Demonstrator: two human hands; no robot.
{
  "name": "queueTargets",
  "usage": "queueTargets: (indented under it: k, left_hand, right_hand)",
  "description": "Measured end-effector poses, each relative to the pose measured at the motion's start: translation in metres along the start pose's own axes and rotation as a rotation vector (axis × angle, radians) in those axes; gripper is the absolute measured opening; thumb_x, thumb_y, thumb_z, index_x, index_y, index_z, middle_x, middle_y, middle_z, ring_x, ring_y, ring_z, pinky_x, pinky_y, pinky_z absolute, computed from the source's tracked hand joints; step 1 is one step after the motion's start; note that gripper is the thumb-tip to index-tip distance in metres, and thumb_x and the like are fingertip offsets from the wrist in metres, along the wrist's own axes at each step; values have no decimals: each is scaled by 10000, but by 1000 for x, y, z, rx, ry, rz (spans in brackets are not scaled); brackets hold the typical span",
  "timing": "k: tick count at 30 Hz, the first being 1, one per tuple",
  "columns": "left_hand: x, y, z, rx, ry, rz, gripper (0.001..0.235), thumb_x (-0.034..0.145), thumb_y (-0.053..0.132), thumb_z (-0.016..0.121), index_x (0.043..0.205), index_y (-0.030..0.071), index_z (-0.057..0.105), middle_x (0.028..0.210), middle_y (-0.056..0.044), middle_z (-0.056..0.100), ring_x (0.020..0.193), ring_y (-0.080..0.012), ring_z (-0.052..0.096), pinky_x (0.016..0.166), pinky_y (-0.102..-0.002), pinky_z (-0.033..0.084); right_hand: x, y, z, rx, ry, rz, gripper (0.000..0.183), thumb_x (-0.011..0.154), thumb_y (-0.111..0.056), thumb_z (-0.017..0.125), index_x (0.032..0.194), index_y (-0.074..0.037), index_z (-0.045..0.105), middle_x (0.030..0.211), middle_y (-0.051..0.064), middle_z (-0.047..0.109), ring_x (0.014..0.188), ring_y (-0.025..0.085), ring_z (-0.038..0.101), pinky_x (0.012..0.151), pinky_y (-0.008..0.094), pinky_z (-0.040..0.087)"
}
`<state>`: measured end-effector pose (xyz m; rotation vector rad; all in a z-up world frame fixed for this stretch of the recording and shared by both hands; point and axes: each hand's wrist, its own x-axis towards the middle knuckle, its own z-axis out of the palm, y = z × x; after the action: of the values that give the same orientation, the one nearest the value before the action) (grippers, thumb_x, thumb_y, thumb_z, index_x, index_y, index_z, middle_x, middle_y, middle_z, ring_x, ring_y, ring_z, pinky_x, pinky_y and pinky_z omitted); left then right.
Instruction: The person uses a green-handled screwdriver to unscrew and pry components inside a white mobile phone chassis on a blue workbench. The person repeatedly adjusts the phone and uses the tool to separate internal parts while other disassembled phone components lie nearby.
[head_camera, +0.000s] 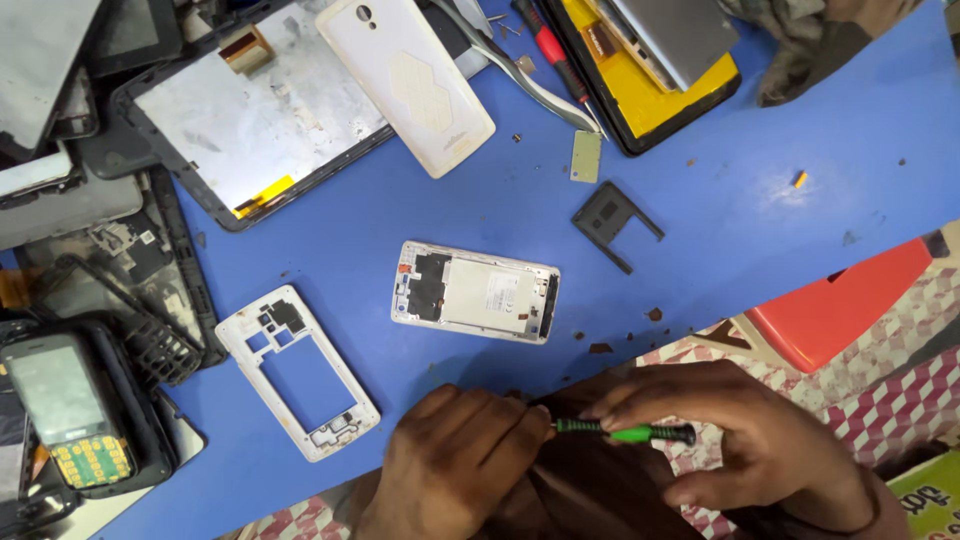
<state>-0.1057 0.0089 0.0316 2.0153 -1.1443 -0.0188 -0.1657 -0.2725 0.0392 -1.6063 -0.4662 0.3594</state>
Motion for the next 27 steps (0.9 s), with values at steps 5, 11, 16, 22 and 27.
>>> queueTargets:
  k: [5,11,16,22,27]
  left_hand:
    - [15,-4,6,83,-83,74,180,882,96,732,1046,24,711,909,-58,680,796,-173,660,656,-330,501]
    - [30,-18,1,181,67,-80,256,953,221,780,1128,60,686,1154,-73,702,1074,-216,690,902,-386,516]
    - [38,-35,-3,226,-48,-207,464,907,344,769,1232,28,665,1377,-121,638,1346,-294,579,1181,-505,386]
    - [41,-46,7,204,-136,-239,534,897,358,750,1286,10,638,1457,-147,585,1422,-321,511,1217,-530,326]
    - [39,-49,12,243,-148,-244,493,947,377,721,1284,26,641,1452,-130,590,1411,-304,522,1213,-523,334]
  right_hand:
    - [20,7,22,-583,106,90,349,835,-145,800,1155,-49,700,1019,87,733,881,241,715,719,352,587]
    - [35,8,13,-876,307,-28,448,715,23,683,1159,-28,718,1023,97,687,860,230,664,723,401,533]
    - [45,11,14,-1035,391,15,368,781,-25,757,1140,-100,733,1072,66,687,902,209,648,821,403,465]
    - [50,30,21,-1049,418,90,384,814,-43,759,1179,-164,752,1071,46,655,949,217,633,904,405,394]
    - [56,42,26,-1087,469,99,347,872,-44,750,1175,-210,773,1028,27,629,926,211,603,901,405,367]
